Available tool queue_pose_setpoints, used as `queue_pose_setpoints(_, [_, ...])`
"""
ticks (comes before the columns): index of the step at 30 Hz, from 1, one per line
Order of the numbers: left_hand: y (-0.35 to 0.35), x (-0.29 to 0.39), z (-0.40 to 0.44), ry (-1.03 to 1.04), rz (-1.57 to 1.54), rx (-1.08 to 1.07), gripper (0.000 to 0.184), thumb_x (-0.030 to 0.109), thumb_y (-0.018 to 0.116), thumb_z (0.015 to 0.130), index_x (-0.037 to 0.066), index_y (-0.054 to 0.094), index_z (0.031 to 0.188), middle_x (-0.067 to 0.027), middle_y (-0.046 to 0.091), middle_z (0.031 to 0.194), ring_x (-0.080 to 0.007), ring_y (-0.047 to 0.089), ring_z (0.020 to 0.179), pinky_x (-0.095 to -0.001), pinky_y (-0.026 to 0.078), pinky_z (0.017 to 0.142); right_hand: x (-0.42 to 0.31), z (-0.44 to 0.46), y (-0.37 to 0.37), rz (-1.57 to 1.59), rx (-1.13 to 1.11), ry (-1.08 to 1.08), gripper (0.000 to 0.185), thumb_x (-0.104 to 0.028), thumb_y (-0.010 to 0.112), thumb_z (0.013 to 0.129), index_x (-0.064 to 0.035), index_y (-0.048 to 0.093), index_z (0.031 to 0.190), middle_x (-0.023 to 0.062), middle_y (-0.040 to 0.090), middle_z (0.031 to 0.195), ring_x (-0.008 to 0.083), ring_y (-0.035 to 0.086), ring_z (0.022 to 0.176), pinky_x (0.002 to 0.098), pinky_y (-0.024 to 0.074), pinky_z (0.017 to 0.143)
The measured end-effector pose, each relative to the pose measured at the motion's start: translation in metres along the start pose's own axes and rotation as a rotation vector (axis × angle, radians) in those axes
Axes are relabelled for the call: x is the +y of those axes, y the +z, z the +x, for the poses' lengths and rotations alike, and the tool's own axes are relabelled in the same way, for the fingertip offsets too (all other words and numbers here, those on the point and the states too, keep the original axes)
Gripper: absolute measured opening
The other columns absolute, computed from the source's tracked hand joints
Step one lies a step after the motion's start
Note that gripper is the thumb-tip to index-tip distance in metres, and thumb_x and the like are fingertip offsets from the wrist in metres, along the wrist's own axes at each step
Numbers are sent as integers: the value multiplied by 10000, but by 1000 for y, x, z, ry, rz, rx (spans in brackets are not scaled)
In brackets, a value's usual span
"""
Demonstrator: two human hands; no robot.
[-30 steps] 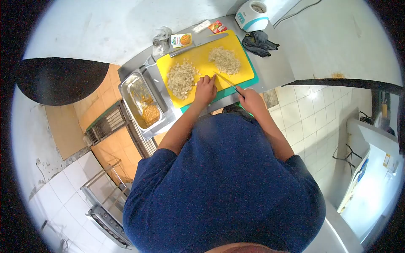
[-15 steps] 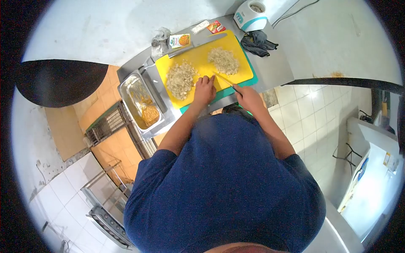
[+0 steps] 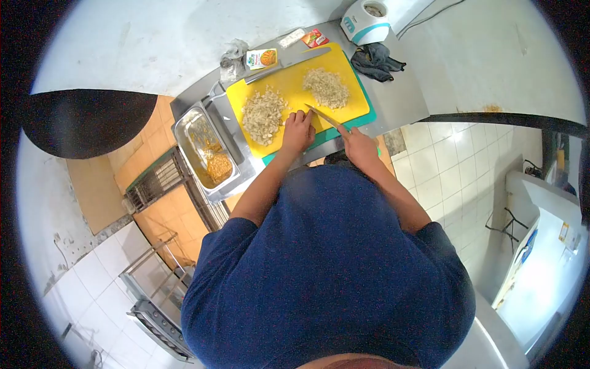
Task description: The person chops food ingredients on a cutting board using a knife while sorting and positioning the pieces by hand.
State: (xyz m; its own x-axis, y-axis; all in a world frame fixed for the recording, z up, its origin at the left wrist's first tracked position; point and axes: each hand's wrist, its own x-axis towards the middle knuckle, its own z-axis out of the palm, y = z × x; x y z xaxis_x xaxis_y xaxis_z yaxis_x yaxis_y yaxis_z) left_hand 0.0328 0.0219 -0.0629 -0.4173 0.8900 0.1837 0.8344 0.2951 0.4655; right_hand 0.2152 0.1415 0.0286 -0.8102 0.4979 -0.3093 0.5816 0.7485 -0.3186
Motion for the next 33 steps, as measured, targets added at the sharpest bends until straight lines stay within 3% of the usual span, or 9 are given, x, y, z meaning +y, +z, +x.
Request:
queue_pose_setpoints(5, [0,1,1,17,37,-7,503,126,615,756,-1,603,1243,-149,537,1003,-329,524,951,-448,469,804,16,12,23,193,58,-4,412,-189,613,910,-147,597,1319,181,660,957,389,662,815,469,530,743])
queue_pose_setpoints(8, [2,0,1,14,34,-25,512,136,614,761,2,598,1254,-147,537,1002,-328,524,953,-447,467,806,29,25,37,579,84,52,401,-258,635,901,-113,641,1274,243,681,1038,418,661,954,468,530,850])
queue_pose_setpoints(11, [2,-1,1,26,43,-14,527,140,612,764,9,589,1273,-144,536,1000,-325,522,951,-442,464,808,31,26,38,645,113,48,387,-229,664,897,-53,652,1241,249,678,1103,350,681,996,379,517,854])
queue_pose_setpoints(26, [4,-3,0,37,67,-34,566,176,608,777,14,561,1317,-143,532,1009,-323,515,968,-436,461,817,25,3,17,459,123,-38,385,-181,620,901,-87,631,1275,260,668,919,428,646,852,460,515,765])
queue_pose_setpoints(33, [3,-2,1,37,72,-47,570,176,614,769,15,565,1314,-143,537,1015,-321,517,964,-433,461,809,26,10,38,360,140,-59,394,-157,603,905,-58,615,1286,252,673,992,422,639,924,483,504,803])
